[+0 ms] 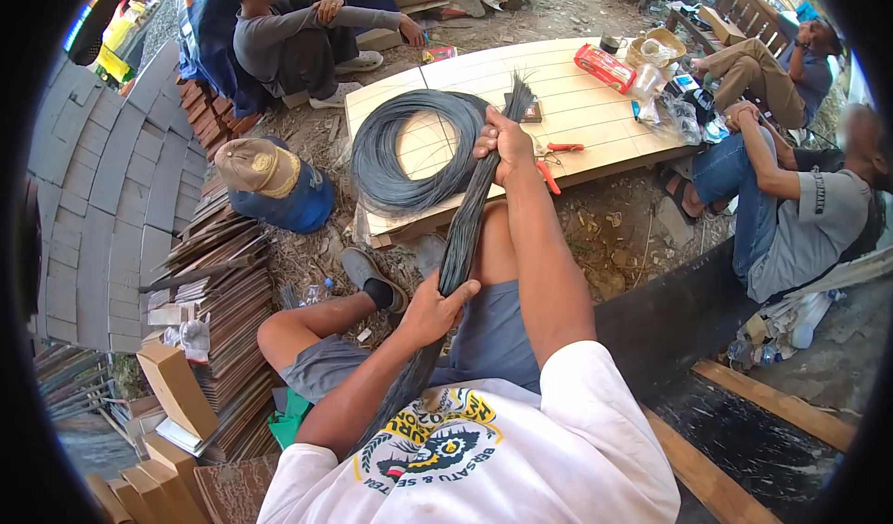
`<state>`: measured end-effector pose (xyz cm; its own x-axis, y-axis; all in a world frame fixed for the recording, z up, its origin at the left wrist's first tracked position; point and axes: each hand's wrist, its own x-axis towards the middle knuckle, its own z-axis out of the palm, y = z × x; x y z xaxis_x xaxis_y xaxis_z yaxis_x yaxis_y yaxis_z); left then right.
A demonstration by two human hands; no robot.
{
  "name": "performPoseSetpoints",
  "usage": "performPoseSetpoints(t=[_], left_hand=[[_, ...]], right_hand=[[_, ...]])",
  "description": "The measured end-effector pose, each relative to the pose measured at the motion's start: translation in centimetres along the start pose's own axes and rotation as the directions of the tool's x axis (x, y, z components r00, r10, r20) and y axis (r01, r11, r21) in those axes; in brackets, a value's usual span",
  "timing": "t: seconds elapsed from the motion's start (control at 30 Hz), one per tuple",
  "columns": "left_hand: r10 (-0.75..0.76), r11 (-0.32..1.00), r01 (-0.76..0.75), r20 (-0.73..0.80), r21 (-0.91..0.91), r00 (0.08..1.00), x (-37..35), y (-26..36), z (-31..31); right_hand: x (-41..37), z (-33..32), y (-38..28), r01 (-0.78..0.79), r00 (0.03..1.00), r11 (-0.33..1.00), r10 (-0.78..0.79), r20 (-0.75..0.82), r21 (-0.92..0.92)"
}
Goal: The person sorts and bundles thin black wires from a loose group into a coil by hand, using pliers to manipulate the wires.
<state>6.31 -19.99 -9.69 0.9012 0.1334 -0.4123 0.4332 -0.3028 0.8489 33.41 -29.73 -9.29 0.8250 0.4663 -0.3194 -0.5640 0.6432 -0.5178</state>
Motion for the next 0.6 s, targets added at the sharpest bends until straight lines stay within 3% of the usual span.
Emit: performPoseSetpoints(t=[0.03,0.07,0.13,0.17,0.2,0.3,0.37,0.4,0.47,0.6], left_hand=[[-0.058,0.993,0.064,0.068,-0.097,0.996,0.4,0.0,0.1],[-0.054,0.994,0.061,0.076,-0.094,0.996,0.9,-0.1,0.3],[0.18,0.982,-0.172,-0.107,0.075,0.978,2.6,0.3,0.6],[0.154,0.986,-0.158,-0.088,-0.05,0.984,4.2,0.9,0.9],[0.16,0.985,-0.164,-0.082,-0.045,0.984,5.7,2.3,0.7],[0.17,0.984,-0.169,-0.01,0.063,0.985,8.1,6.1,1.1],[0.138,0.923,-0.092,-0.099,0.374,0.986,8.2,8.3,1.8],[0.21,0.892,-0.147,-0.103,0.429,0.972,7.7,8.5,2.1],[0.246,0.858,-0.158,-0.121,0.489,0.962,7.6,9.0,2.7],[0.289,0.814,-0.192,-0.096,0.549,0.952,7.0,10.1,2.6]], right_hand=[[-0.8,0.6,-0.1,0.049,0.993,0.997,-0.055,-0.102,-0.061],[-1.2,0.5,0.0,0.056,0.992,0.997,-0.062,-0.107,-0.06],[-1.7,0.0,-0.5,0.125,0.962,0.98,-0.158,-0.224,-0.156],[-1.7,-0.7,-0.5,0.128,0.966,0.978,-0.16,-0.202,-0.163],[-1.9,-0.8,-0.7,0.137,0.965,0.978,-0.168,-0.203,-0.16],[-2.5,-1.0,-1.0,0.14,0.982,0.983,-0.154,-0.11,-0.122],[-2.3,-1.7,-1.5,0.138,0.986,0.986,-0.145,-0.076,-0.089],[-2.2,-2.0,-1.6,0.123,0.991,0.991,-0.126,-0.047,-0.056],[-1.9,-2.6,-2.3,0.071,0.997,0.994,-0.067,0.046,-0.079],[-0.9,-1.1,-6.9,-0.034,0.997,0.998,0.038,0.068,-0.054]])
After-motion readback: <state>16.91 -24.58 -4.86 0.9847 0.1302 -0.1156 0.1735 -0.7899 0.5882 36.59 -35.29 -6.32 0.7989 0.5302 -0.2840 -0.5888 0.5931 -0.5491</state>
